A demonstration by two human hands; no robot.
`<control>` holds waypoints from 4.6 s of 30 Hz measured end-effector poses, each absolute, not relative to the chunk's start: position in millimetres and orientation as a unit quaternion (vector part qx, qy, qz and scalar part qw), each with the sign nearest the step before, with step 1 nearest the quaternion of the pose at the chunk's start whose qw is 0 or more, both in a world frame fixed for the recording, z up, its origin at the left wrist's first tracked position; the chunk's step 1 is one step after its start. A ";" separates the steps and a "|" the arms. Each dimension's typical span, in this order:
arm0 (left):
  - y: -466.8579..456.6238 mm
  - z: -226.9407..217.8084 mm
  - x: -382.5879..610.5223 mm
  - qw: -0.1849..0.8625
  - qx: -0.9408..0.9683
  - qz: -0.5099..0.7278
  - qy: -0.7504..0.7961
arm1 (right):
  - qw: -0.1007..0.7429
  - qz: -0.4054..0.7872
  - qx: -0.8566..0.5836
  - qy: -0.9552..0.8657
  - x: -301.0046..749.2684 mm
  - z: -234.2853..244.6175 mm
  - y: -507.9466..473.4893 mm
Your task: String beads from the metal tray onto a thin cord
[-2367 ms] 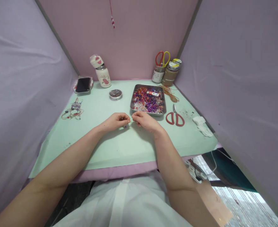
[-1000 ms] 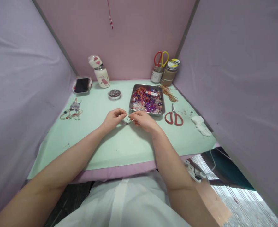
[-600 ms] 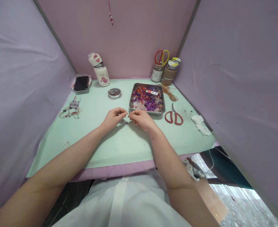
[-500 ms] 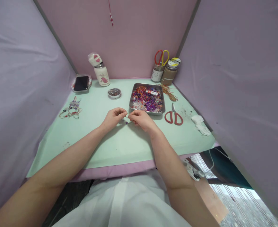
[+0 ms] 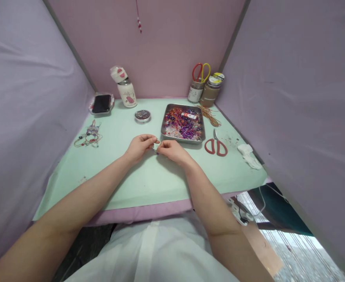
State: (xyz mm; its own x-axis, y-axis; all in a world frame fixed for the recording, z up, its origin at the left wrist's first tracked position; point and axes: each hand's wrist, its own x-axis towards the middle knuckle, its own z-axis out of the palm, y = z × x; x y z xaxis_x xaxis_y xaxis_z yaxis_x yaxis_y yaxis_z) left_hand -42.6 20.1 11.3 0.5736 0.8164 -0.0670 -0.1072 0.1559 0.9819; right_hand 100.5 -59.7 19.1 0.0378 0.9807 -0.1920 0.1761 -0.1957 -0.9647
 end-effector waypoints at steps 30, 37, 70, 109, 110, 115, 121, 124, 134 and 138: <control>13.4 15.8 -38.7 0.756 0.507 0.275 0.308 | 0.526 0.199 -0.617 -0.551 104.9 11.8 -50.2; 11.2 19.3 -40.5 0.753 0.527 0.264 0.292 | 0.521 0.201 -0.619 -0.553 102.0 13.5 -51.9; 15.3 13.4 -40.1 0.760 0.483 0.316 0.298 | 0.542 0.207 -0.625 -0.523 94.6 5.2 -50.8; 17.5 5.8 -41.0 0.729 0.523 0.321 0.303 | 0.602 0.385 -0.574 -0.400 92.3 0.5 -45.1; 17.7 5.4 -41.1 0.730 0.524 0.318 0.302 | 0.601 0.388 -0.571 -0.403 92.5 0.5 -45.2; 17.3 6.0 -41.2 0.736 0.528 0.301 0.298 | 0.600 0.388 -0.568 -0.408 91.3 2.8 -47.1; 15.2 9.1 -39.8 0.733 0.529 0.292 0.312 | 0.621 0.403 -0.544 -0.394 89.0 4.7 -47.3; 15.5 8.6 -39.3 0.733 0.529 0.290 0.315 | 0.623 0.401 -0.543 -0.395 89.8 5.8 -47.2; 21.8 0.1 -40.7 0.712 0.565 0.271 0.316 | 0.542 0.291 -0.584 -0.529 95.7 12.0 -52.7; 21.8 0.8 -42.1 0.702 0.587 0.257 0.311 | 0.510 0.253 -0.587 -0.576 97.9 11.2 -53.0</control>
State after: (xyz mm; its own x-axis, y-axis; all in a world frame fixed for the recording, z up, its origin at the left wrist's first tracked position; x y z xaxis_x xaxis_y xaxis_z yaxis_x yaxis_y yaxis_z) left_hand -42.1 21.8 0.8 0.6747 0.7256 -0.1349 0.0040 0.1793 0.9838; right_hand 97.9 -53.0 11.2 0.2083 0.9338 0.2908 0.4178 0.1839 -0.8897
